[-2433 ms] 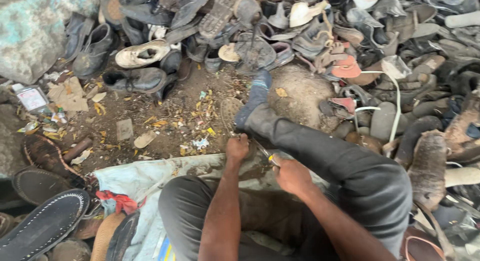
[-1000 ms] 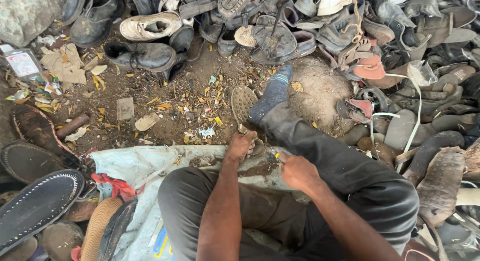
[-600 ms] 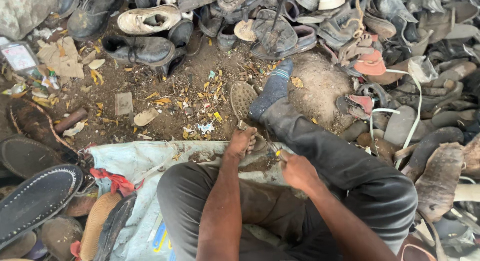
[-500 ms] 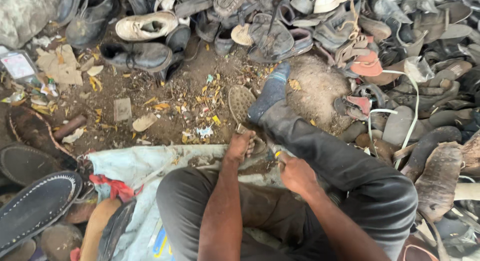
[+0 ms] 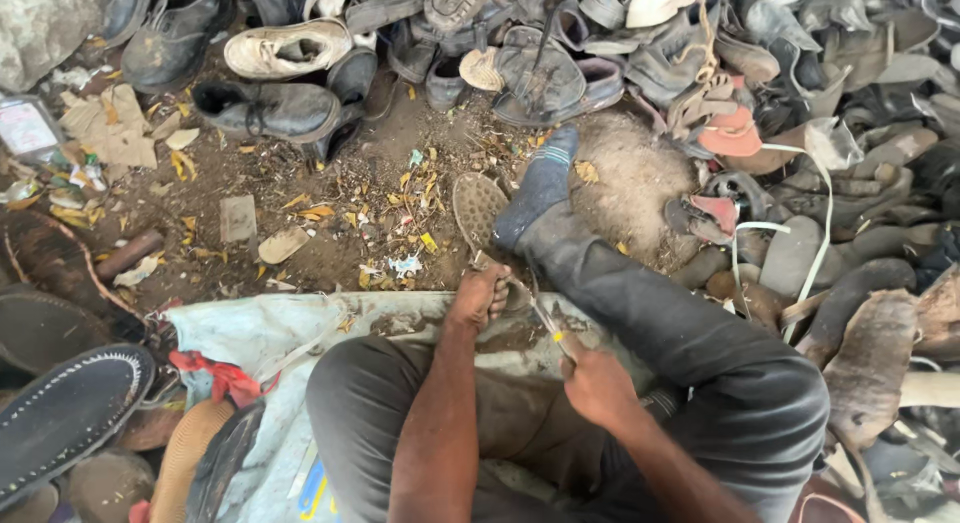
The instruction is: The person uses a knife to cut and scrape a shoe sole while sitting on the floor surrounded by a pile of discarded footwear.
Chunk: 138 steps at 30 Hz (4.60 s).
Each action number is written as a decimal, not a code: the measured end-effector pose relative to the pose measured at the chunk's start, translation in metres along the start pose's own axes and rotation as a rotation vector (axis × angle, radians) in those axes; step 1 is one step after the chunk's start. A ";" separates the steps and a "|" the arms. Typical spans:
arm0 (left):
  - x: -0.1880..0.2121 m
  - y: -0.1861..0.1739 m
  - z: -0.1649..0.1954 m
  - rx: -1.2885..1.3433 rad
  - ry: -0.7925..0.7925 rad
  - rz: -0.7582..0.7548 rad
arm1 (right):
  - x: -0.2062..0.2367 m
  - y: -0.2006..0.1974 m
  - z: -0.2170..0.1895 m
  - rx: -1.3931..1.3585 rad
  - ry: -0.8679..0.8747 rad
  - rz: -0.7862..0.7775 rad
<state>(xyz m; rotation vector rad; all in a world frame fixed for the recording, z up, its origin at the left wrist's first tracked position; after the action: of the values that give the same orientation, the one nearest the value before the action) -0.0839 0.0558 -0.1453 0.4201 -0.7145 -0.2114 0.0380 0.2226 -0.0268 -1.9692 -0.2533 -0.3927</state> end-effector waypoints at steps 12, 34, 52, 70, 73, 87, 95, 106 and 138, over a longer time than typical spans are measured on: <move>0.010 0.017 0.006 0.036 -0.013 -0.087 | 0.005 0.021 0.025 -0.179 -0.030 0.139; 0.001 0.007 -0.004 0.135 -0.011 -0.087 | 0.017 0.049 0.014 -0.217 -0.053 0.190; 0.003 0.004 0.005 0.334 -0.009 -0.207 | 0.010 0.072 -0.014 -0.334 0.127 0.096; 0.013 -0.082 0.055 -1.366 0.058 0.503 | 0.015 0.089 -0.047 -0.394 0.176 -0.140; 0.026 -0.099 0.055 -1.149 -0.010 0.802 | 0.003 0.074 -0.060 -0.379 0.071 -0.016; 0.042 -0.015 0.067 -1.780 0.219 0.926 | 0.015 0.047 -0.020 -0.384 0.018 0.128; 0.035 -0.006 0.076 -1.585 0.190 0.561 | -0.052 0.023 -0.017 -0.411 -0.138 0.090; 0.049 -0.006 0.070 -1.572 0.389 0.861 | -0.100 0.028 -0.036 -0.308 -0.235 0.042; 0.054 -0.017 0.062 -1.565 0.544 0.886 | -0.076 0.007 -0.030 -0.266 -0.459 -0.136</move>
<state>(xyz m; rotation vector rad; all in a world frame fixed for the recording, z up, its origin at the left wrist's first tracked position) -0.0867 0.0045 -0.0786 -1.2885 -0.0008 0.2162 -0.0346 0.1923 -0.0505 -2.2969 -0.6585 -0.0535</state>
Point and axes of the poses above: each hand's wrist, its own x-axis away from the middle knuckle, its own y-axis out of the palm, z = x × y, the point moved 7 cm from there along -x, towards the middle knuckle, and after that the axes turned 5 degrees about -x, right-handed, at the moved point
